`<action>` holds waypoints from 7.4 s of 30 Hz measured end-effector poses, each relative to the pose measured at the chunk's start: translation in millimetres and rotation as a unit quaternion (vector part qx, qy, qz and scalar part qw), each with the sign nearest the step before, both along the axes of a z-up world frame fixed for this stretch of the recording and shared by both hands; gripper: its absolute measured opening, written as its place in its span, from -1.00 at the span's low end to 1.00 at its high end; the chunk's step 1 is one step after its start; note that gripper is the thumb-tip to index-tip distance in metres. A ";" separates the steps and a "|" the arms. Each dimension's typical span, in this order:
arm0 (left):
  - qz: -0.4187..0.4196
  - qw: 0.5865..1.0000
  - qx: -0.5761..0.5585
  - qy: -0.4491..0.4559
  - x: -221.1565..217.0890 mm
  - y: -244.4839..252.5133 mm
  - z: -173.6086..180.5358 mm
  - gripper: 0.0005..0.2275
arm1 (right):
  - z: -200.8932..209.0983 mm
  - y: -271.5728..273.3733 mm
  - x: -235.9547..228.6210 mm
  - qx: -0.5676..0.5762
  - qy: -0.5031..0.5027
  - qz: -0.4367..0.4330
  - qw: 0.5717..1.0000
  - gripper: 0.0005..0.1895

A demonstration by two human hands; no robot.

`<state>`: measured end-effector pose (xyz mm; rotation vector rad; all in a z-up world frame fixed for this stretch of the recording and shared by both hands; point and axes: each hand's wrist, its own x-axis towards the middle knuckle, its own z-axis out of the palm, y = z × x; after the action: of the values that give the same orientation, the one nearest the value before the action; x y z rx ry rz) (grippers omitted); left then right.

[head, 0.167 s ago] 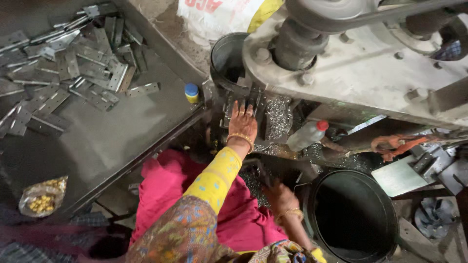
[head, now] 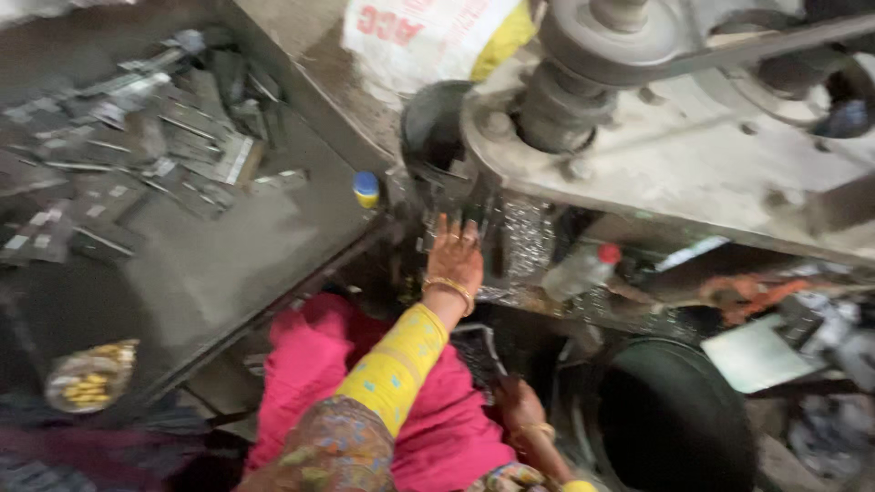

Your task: The person sits on the floor and repeatedly picks up small metal plates from a tray. They place each plate into a press machine, operate the lever to process it, and then remove the finished piece, placing it back onto the tray.

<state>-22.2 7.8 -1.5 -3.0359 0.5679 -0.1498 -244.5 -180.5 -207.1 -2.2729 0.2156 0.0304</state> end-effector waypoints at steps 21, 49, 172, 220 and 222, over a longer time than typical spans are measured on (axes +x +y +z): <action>0.011 0.999 0.010 0.037 0.3 0.0 19.4 -0.56 | 134.2 16.5 19.0 -0.273 0.148 0.062 0.949 -0.40; -0.023 0.999 -0.023 -0.006 -61.9 25.7 2.3 -0.64 | 252.2 50.1 44.3 -0.352 0.064 0.058 0.932 -0.51; 0.029 0.999 -0.042 -0.009 -50.2 13.5 -25.6 -0.51 | 263.5 62.2 22.1 -0.341 -0.037 -0.026 0.939 -0.62; 0.025 0.997 0.013 0.077 -33.3 3.2 17.6 -0.57 | 38.8 -8.4 17.9 -0.238 0.170 0.076 0.953 -0.40; 0.028 0.996 0.008 0.082 -35.3 1.0 16.3 -0.57 | 69.7 -10.3 23.2 -0.286 0.179 0.056 0.940 -0.40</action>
<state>-57.5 8.8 14.7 -3.0640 0.4886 0.1062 -221.3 -190.8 -137.4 -2.8476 0.3170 0.5044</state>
